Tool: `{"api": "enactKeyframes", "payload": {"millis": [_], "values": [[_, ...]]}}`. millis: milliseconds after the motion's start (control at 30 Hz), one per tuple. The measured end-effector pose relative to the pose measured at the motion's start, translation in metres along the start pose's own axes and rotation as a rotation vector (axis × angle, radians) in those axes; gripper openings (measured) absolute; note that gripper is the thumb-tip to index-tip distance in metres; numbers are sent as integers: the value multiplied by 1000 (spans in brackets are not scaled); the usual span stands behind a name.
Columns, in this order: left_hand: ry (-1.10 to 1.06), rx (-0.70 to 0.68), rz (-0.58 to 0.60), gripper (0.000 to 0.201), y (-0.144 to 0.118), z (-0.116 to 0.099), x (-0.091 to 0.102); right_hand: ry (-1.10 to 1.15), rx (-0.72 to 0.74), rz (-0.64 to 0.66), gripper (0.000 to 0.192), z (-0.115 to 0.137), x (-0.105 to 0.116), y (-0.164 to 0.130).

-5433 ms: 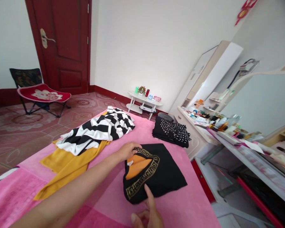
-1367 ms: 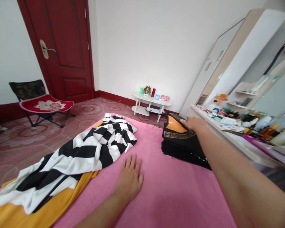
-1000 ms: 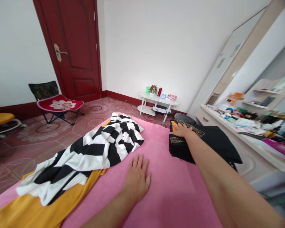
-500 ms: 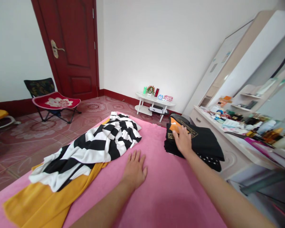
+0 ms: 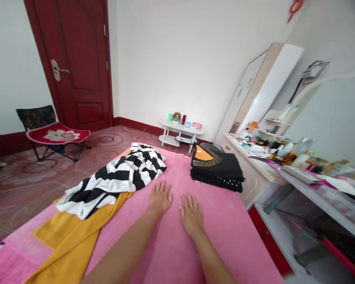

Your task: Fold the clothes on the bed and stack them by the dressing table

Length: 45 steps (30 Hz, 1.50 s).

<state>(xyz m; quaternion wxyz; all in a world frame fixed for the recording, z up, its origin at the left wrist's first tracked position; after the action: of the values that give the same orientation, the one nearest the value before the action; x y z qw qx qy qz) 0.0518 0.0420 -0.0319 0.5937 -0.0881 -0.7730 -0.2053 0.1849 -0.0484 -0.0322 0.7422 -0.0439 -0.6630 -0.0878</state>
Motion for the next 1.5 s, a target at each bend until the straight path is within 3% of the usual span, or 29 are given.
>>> {"api": "enactKeyframes", "payload": {"millis": [233,733,1500], "values": [[66,45,-4,58,-31,0,-1,33,-63,-76,55,-1,-7,-23],[77,34,17,60,-96,5,20,28,-133,-86,56,3,-3,-75],[46,58,25,59,-108,5,29,46,-135,-52,56,6,6,-83]]}}
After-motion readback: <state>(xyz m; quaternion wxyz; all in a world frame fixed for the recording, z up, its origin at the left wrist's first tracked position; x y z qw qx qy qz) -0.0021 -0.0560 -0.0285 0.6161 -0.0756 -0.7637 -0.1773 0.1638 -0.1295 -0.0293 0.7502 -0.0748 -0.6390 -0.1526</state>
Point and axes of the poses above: each hand's wrist, its own y-axis towards the middle knuckle, its own x-axis out of the back of the hand, z = x × y, the point moved 5 cm from there along y, towards the middle knuckle, and after that the axes turned 2 degrees about z, right-handed, at the moved point
